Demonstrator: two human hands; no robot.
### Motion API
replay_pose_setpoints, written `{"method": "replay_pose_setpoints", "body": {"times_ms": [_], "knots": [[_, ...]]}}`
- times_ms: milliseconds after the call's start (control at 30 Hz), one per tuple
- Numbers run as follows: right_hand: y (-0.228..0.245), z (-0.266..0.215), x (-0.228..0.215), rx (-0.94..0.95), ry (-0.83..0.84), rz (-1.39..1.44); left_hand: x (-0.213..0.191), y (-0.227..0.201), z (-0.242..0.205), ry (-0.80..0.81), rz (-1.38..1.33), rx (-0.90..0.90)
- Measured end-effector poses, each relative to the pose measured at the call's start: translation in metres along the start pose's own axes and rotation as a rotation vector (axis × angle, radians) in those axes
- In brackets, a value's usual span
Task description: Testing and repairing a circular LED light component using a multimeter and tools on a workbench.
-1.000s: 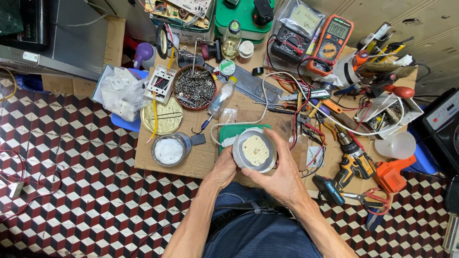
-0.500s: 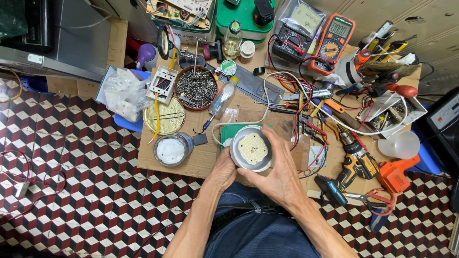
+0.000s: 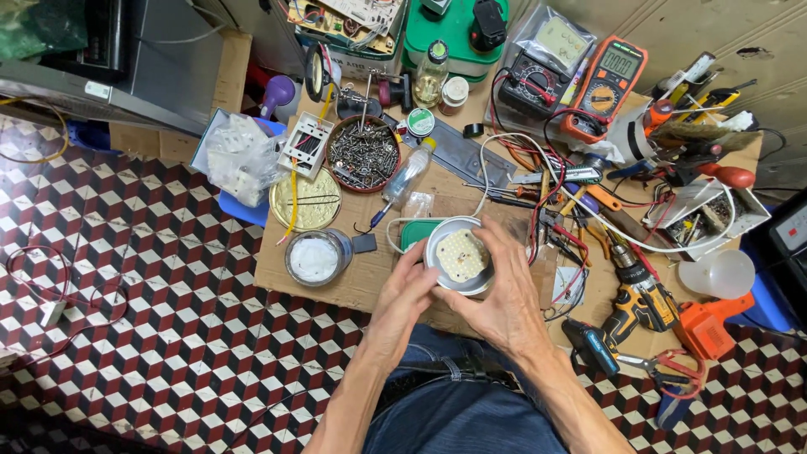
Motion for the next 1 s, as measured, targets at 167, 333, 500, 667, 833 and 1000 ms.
{"method": "replay_pose_setpoints", "body": {"times_ms": [167,333,500,667,833,1000], "knots": [[-0.010,-0.003,0.004,0.016,0.000,-0.024,0.012,-0.003,0.001,-0.009,-0.044,0.071],[-0.027,-0.002,0.000,0.193,0.126,0.096,0.003,-0.003,0.011,-0.072,-0.017,0.123],[-0.024,0.012,-0.009,0.056,0.080,0.100,0.001,-0.002,0.013,-0.089,-0.004,0.102],[-0.017,0.016,0.000,0.039,0.148,0.084,0.001,0.002,0.014,-0.062,-0.045,0.066],[-0.016,0.017,0.003,0.022,0.151,0.074,-0.001,0.003,0.014,-0.051,-0.070,0.021],[-0.021,0.016,0.005,-0.001,0.147,0.070,0.000,0.006,0.016,-0.030,-0.099,-0.004]]}}
Point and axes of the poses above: each hand's wrist, its own z-axis towards the middle knuckle, its own x-axis out of the palm, y = z × x, the point moved 9 cm from there along z, towards the middle knuckle, and after that the axes turned 15 degrees about -y, right-handed, at the moved point
